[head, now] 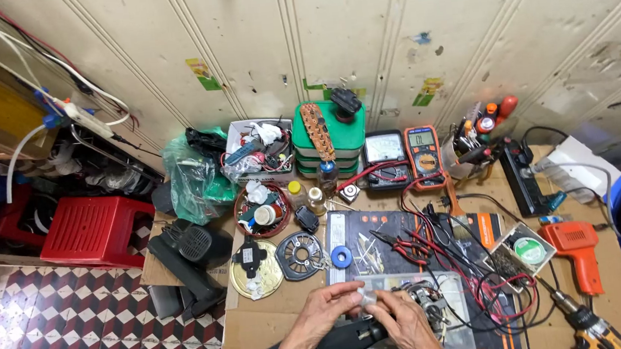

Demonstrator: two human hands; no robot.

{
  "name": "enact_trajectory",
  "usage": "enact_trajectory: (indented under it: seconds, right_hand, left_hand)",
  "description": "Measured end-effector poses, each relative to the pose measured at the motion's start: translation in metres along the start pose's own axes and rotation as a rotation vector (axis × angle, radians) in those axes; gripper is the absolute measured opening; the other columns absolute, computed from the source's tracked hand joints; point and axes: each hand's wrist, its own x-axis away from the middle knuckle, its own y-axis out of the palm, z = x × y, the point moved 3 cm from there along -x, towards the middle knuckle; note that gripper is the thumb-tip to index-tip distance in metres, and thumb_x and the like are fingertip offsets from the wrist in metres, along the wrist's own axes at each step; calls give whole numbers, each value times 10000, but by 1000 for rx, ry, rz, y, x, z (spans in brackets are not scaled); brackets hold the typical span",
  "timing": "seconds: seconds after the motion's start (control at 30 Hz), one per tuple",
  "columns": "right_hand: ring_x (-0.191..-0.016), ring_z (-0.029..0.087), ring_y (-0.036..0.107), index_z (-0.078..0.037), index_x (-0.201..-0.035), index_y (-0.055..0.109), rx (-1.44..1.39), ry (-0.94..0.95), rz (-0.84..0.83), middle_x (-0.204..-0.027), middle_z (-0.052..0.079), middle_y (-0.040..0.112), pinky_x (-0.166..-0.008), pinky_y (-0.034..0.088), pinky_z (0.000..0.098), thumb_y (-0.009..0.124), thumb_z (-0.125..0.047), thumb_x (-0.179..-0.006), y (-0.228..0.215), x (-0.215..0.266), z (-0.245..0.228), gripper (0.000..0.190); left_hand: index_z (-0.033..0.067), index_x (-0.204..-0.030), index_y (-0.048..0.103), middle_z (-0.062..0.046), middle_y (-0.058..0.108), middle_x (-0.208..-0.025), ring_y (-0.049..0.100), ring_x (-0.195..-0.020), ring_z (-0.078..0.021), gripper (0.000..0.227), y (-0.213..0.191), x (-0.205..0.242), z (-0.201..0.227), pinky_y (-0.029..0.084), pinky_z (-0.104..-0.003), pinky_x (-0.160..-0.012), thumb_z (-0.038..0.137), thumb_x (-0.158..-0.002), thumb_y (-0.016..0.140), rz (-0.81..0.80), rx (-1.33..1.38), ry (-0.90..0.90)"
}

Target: Repairing an appliance motor assembly using a multimeter and tools on a workshop workbench.

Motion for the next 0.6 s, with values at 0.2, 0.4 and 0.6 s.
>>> enact_trajectory:
  seconds: [0.2,0.4,0.6]
  right_hand:
    - [-886,296,677,-38,-1217,686,159,-152,52,-965,123,761,-804,539,395,720,-269,-892,22,-3,40,401]
    - [-891,258,700,-76,-1421,591,310,-38,-30,-1019,89,763,-831,526,394,760,-348,-838,17,-11,10,665]
    - [-762,125,733,-93,-1394,592,463,-151,-56,-937,37,769,-664,517,299,725,-462,-880,47,-9,80,646]
  left_hand:
    - [-17,-1308,672,-32,715,-929,636,-790,-92,414,-6,-5,-3,539,-237,-745,201,-961,733,-71,13,59]
    - [69,-1190,703,-18,802,-1052,743,-952,-116,316,-143,-61,79,578,-276,-820,267,-946,675,592,-311,515]
    - [39,-1219,693,-117,751,-1077,713,-919,-147,404,-219,-102,231,563,-327,-797,267,-899,786,959,-626,572]
